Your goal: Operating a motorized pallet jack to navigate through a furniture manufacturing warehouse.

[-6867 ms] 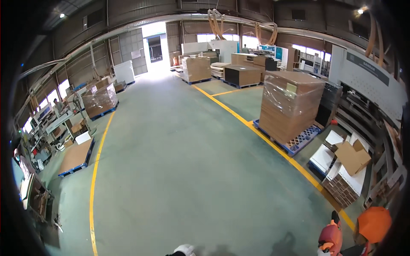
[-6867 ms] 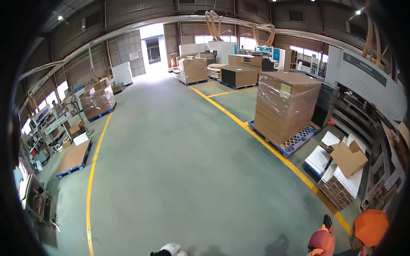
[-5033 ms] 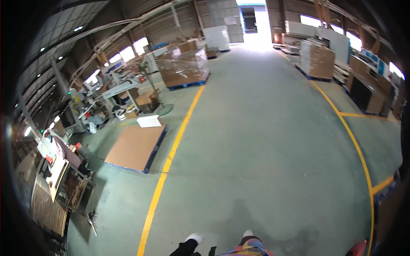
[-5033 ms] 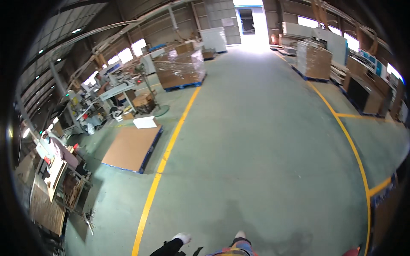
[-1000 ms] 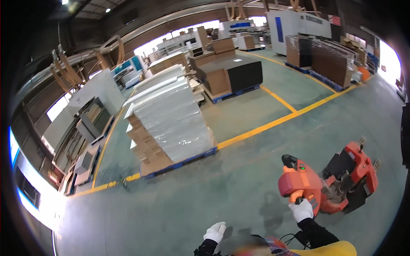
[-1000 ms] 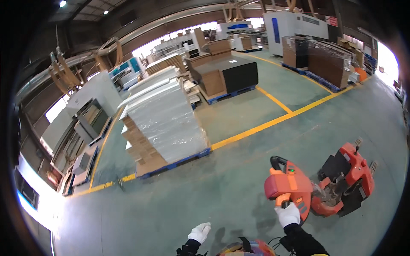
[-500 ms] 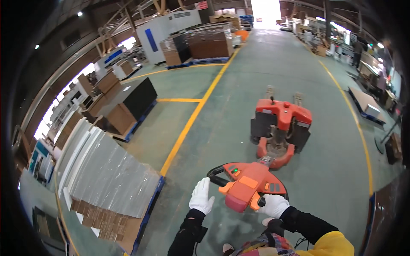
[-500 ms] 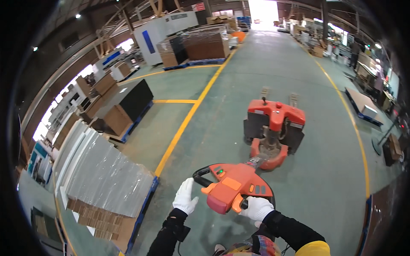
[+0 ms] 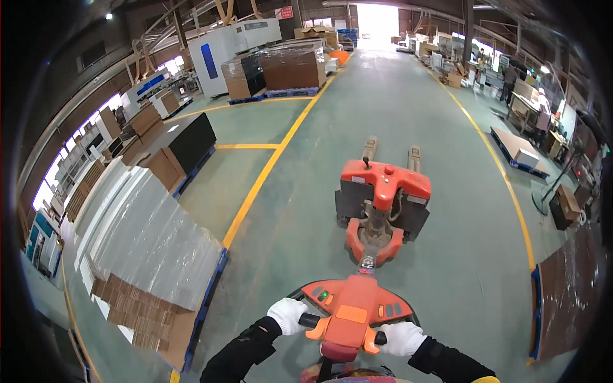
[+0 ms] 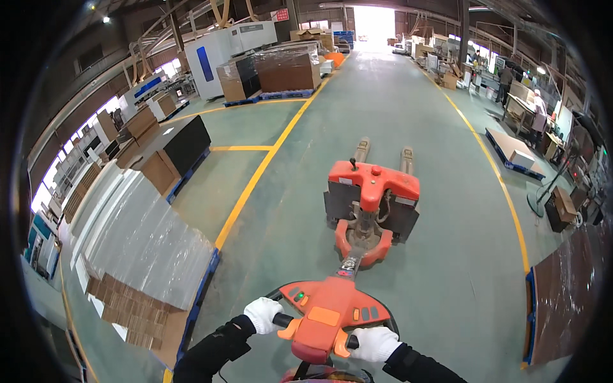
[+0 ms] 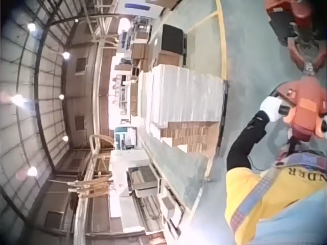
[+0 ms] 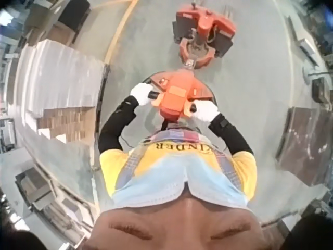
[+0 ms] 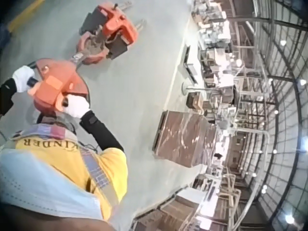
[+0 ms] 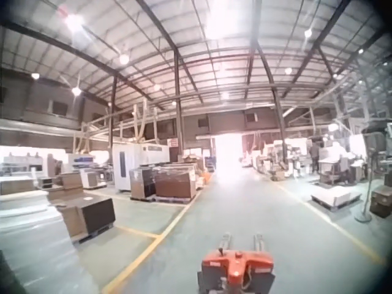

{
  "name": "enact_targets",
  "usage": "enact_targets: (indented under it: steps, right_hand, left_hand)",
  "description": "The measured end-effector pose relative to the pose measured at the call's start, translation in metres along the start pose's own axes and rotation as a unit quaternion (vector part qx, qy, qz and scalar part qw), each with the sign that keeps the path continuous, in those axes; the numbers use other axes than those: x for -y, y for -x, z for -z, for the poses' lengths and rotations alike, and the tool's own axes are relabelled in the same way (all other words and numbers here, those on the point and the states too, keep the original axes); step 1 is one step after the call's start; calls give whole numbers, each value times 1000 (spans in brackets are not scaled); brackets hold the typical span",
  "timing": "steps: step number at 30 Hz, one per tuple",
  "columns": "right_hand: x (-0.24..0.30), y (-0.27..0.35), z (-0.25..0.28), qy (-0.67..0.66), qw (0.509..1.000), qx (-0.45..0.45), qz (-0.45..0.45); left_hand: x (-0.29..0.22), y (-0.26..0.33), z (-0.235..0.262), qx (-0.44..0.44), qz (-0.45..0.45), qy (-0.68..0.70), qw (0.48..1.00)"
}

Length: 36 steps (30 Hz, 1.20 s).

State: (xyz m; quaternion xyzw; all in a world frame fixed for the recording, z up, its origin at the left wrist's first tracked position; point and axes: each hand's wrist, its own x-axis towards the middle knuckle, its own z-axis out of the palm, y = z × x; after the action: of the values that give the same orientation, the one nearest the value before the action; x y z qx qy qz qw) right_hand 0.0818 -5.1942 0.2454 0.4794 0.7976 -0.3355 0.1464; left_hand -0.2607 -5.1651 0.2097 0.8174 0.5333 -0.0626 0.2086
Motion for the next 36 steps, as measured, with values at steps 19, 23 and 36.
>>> enact_targets:
  steps: [19, 23, 36]
  right_hand:
    - [96, 246, -182, 11, 999, 20, -39]
    - [121, 289, -218, 2, 1000, -5, -17]
    - [221, 426, -340, -35, 999, -21, -18]
  left_hand:
    - [-145, 305, -112, -37, 13, 50, 998]
    - [-171, 362, -110, -34, -6, 67, 997]
    - [-205, 550, -188, -125, -65, 71, 988]
